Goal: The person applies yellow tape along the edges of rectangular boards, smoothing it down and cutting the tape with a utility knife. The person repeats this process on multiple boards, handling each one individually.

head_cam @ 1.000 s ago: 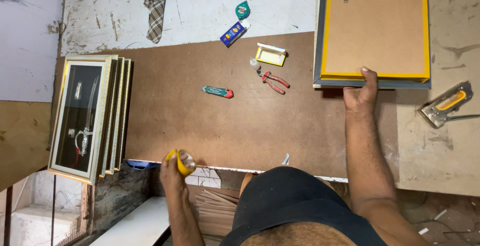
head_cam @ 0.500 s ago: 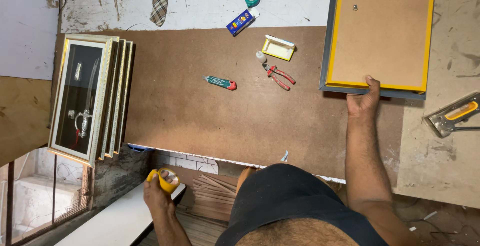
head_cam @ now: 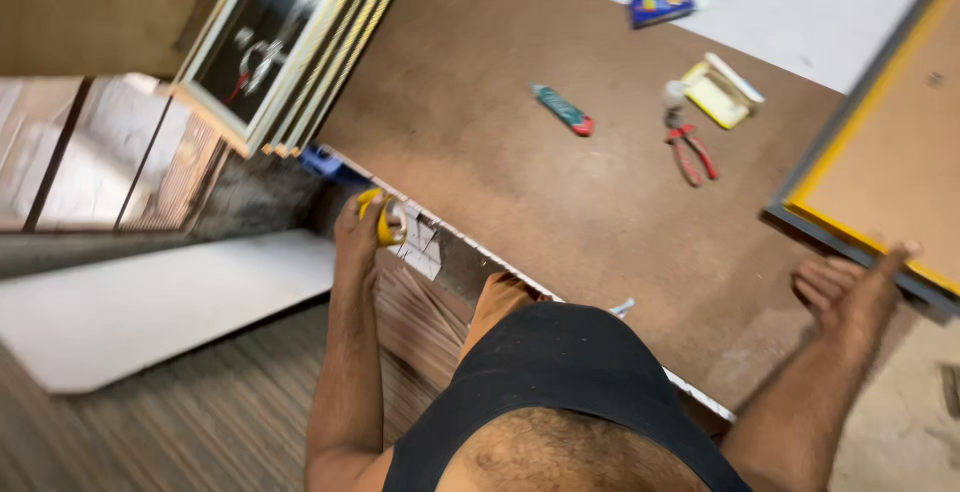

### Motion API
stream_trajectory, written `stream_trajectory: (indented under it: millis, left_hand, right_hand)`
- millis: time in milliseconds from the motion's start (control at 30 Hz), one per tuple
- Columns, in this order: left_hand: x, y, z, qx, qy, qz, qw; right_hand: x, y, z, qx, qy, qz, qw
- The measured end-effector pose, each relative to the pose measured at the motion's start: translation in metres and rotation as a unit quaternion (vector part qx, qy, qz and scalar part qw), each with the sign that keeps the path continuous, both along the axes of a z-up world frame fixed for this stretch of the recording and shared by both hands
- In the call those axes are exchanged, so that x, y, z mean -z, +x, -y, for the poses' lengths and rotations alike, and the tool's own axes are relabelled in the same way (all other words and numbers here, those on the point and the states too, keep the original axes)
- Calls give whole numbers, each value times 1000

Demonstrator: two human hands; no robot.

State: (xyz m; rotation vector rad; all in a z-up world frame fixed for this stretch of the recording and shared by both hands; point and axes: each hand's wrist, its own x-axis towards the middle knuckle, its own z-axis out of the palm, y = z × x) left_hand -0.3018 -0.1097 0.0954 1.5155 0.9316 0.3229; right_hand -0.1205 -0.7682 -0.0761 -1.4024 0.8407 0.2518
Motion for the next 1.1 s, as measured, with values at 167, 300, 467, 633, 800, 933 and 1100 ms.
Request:
stream_trajectory:
  millis: [167, 300, 467, 633, 800, 933, 1100]
  left_hand:
    - [7, 6, -66, -41, 2, 63, 997]
    - [18, 19, -145, -125, 80, 134, 980]
    - [44, 25, -269, -265, 339, 39, 902]
    - [59, 23, -376, -310, 436, -102, 839]
    - [56, 37, -395, -262, 213, -11, 941]
    - [34, 38, -361, -258, 159, 56, 951]
    - [-12, 25, -260, -235, 62, 73, 967]
  right_hand:
    - [-9, -48, -43, -41, -259, 113, 958]
    - [-32, -58, -121, -67, -258, 85, 960]
    - [-65, -54, -242, -166, -118, 98, 974]
    - [-90, -21, -384, -275, -70, 147, 948]
    - [-116, 14, -528, -412, -11, 159, 897]
    - [-122, 25, -646, -502, 55, 126, 854]
    - [-128, 50, -752, -419, 269, 15, 867]
